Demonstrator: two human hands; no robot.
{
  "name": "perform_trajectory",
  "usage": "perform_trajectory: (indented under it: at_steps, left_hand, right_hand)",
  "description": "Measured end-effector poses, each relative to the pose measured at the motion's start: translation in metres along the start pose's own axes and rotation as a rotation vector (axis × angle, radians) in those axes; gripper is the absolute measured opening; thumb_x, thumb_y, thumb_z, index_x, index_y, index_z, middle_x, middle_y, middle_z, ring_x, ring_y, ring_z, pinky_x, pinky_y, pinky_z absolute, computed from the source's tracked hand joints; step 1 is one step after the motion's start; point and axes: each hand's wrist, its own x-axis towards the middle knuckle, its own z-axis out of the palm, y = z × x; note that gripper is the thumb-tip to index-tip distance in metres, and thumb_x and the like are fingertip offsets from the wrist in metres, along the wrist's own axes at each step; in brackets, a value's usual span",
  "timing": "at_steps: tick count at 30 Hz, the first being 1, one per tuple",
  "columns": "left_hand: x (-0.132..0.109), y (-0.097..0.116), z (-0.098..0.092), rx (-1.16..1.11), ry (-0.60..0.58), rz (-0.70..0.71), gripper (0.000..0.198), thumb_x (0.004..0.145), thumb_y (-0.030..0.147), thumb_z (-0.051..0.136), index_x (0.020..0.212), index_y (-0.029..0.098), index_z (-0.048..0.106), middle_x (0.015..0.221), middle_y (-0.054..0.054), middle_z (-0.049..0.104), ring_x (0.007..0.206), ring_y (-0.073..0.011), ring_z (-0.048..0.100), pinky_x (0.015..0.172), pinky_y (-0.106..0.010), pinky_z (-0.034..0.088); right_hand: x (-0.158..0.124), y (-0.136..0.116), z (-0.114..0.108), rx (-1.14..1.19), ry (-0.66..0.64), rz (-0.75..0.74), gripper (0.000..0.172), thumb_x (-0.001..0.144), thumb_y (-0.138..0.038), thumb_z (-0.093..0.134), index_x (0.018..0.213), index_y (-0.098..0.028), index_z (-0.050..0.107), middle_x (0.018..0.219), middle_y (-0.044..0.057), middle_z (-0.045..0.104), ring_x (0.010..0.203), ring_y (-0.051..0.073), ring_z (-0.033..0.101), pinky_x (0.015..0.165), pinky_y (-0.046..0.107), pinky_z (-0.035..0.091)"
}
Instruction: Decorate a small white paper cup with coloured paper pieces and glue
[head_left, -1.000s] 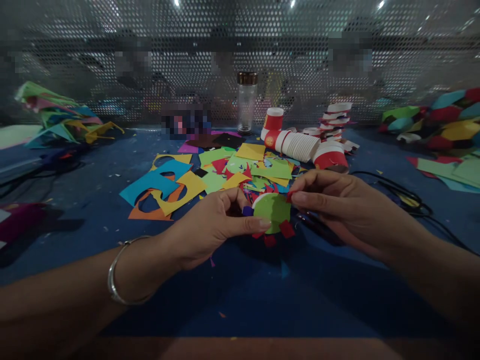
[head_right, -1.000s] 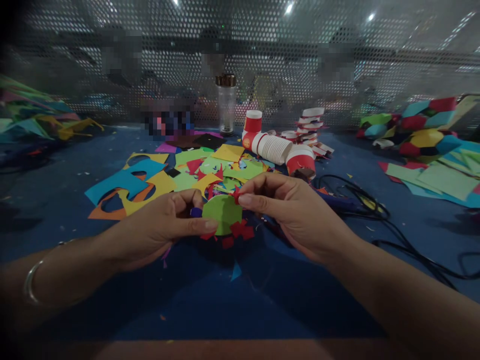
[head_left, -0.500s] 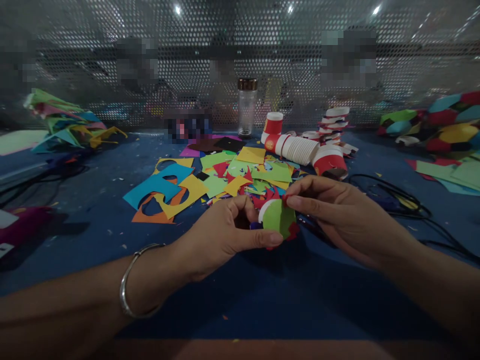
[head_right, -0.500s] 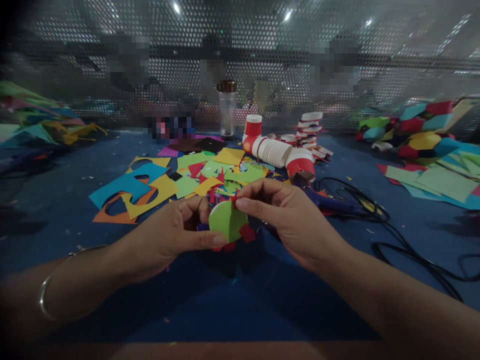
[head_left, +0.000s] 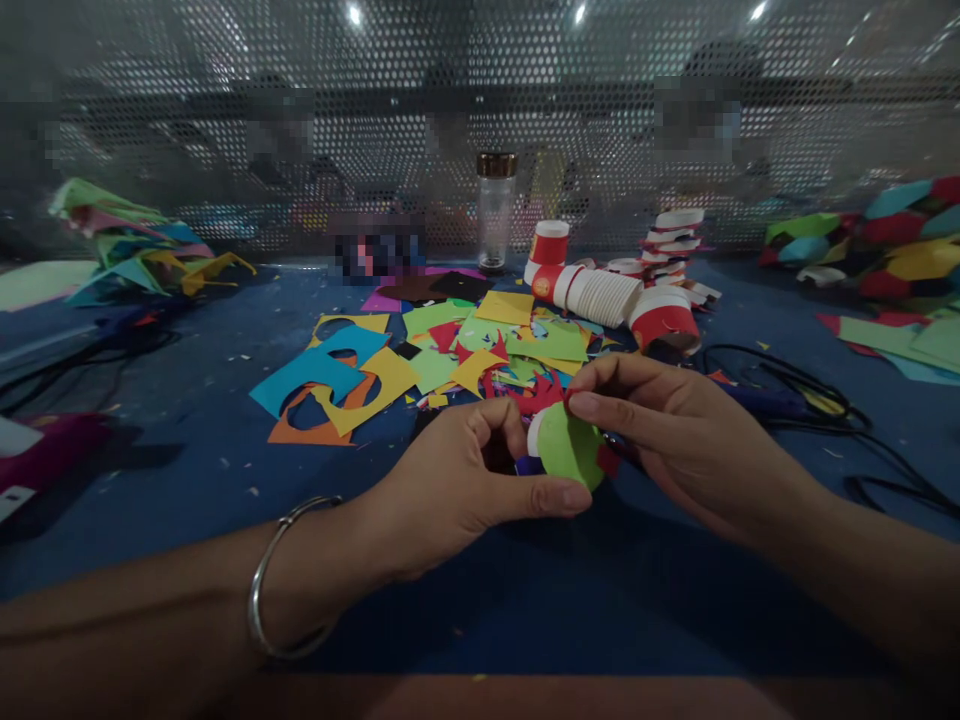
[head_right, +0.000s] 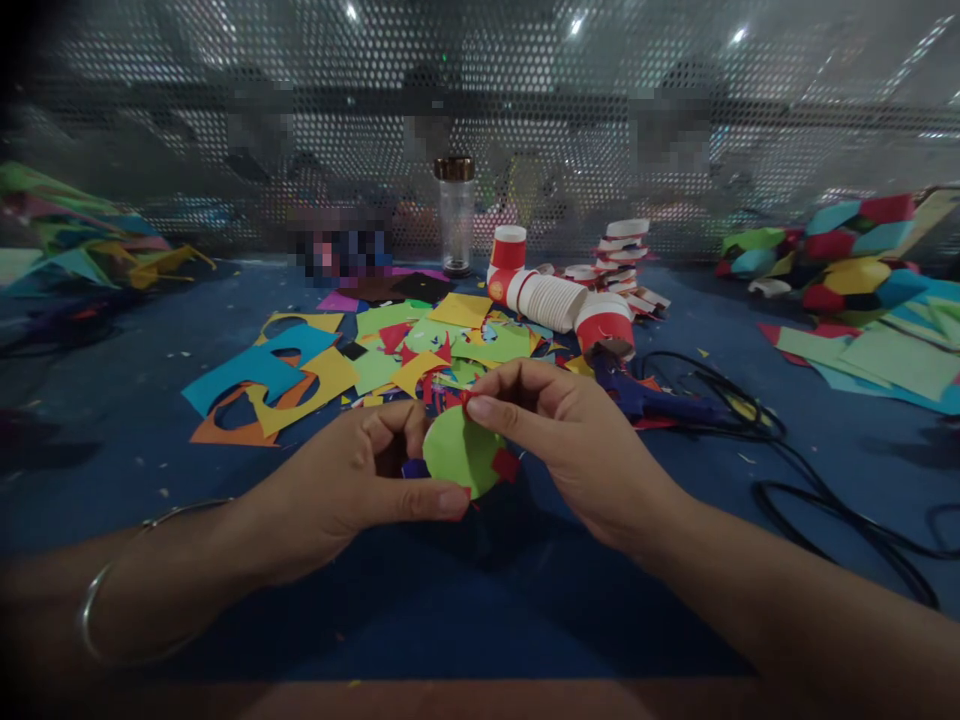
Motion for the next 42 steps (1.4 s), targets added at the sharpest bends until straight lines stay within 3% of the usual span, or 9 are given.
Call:
perform_trajectory:
  at_steps: [10, 14, 17, 22, 30, 34, 37, 42]
  left_hand:
    - [0.002, 0.001, -0.006, -0.080, -0.001, 0.030, 0.046, 0.063, 0.017, 0.093, 0.072, 0.019, 0.047, 0.069, 0.007, 0.061, 0.066, -0.0068, 0.058, 0.062, -0.018, 0.046]
    - [0.006, 0.007, -0.012, -0.130, 0.075, 0.041, 0.040, 0.064, 0.012, 0.090, 0.073, 0.018, 0.052, 0.071, 0.005, 0.066, 0.069, -0.0080, 0.063, 0.066, -0.019, 0.052]
    - [0.010, 0.010, -0.018, -0.180, 0.136, 0.029, 0.035, 0.065, 0.008, 0.088, 0.077, 0.017, 0.057, 0.081, 0.002, 0.070, 0.078, -0.0107, 0.069, 0.074, -0.021, 0.056]
    - [0.015, 0.013, -0.023, -0.230, 0.229, 0.015, 0.024, 0.076, 0.004, 0.080, 0.088, 0.015, 0.062, 0.082, 0.001, 0.070, 0.073, -0.0095, 0.069, 0.068, -0.019, 0.057]
    - [0.020, 0.017, -0.025, -0.243, 0.338, 0.066, 0.023, 0.081, -0.002, 0.071, 0.092, 0.015, 0.061, 0.079, 0.002, 0.069, 0.066, -0.0077, 0.066, 0.063, -0.018, 0.056]
    - [0.023, 0.017, -0.027, -0.284, 0.420, 0.130, 0.020, 0.083, -0.003, 0.067, 0.087, 0.015, 0.060, 0.077, 0.003, 0.068, 0.067, -0.0071, 0.066, 0.065, -0.018, 0.055]
    - [0.024, 0.016, -0.028, -0.296, 0.421, 0.141, 0.020, 0.083, -0.003, 0.067, 0.087, 0.015, 0.060, 0.078, 0.003, 0.068, 0.068, -0.0075, 0.067, 0.065, -0.018, 0.056]
    - [0.024, 0.014, -0.027, -0.264, 0.407, 0.126, 0.022, 0.082, -0.003, 0.070, 0.089, 0.016, 0.060, 0.074, 0.003, 0.067, 0.063, -0.0071, 0.065, 0.061, -0.017, 0.054]
  right_hand:
    - [-0.003, -0.005, 0.000, 0.009, -0.017, -0.009, 0.020, 0.080, -0.037, 0.081, 0.088, -0.023, 0.069, 0.088, 0.002, 0.069, 0.078, 0.016, 0.064, 0.072, 0.030, 0.053]
    - [-0.001, -0.005, -0.007, -0.087, 0.052, -0.098, 0.018, 0.083, -0.038, 0.078, 0.088, -0.023, 0.069, 0.091, 0.002, 0.069, 0.085, 0.017, 0.064, 0.079, 0.032, 0.053]
    - [0.003, -0.006, -0.015, -0.257, 0.066, -0.116, 0.019, 0.083, -0.039, 0.075, 0.088, -0.022, 0.069, 0.084, 0.001, 0.068, 0.078, 0.017, 0.062, 0.073, 0.031, 0.052]
    - [0.010, -0.005, -0.025, -0.699, -0.129, -0.148, 0.018, 0.085, -0.037, 0.068, 0.089, -0.019, 0.072, 0.079, 0.002, 0.070, 0.071, 0.017, 0.062, 0.065, 0.031, 0.047]
    - [0.008, -0.006, -0.027, -0.776, -0.102, -0.177, 0.016, 0.088, -0.036, 0.066, 0.089, -0.020, 0.069, 0.078, 0.003, 0.071, 0.070, 0.017, 0.064, 0.064, 0.030, 0.047]
    - [0.002, -0.004, -0.017, -0.833, -0.274, -0.168, 0.011, 0.090, -0.029, 0.063, 0.088, -0.020, 0.069, 0.077, 0.002, 0.070, 0.066, 0.015, 0.062, 0.061, 0.028, 0.047]
    - [-0.003, 0.000, -0.008, -0.926, -0.431, -0.260, 0.006, 0.090, -0.021, 0.065, 0.090, -0.019, 0.070, 0.087, 0.004, 0.073, 0.076, 0.017, 0.064, 0.070, 0.030, 0.049]
    - [-0.004, 0.004, -0.003, -1.071, -0.472, -0.410, 0.004, 0.090, -0.017, 0.065, 0.091, -0.016, 0.069, 0.089, 0.006, 0.071, 0.084, 0.020, 0.062, 0.075, 0.033, 0.047]
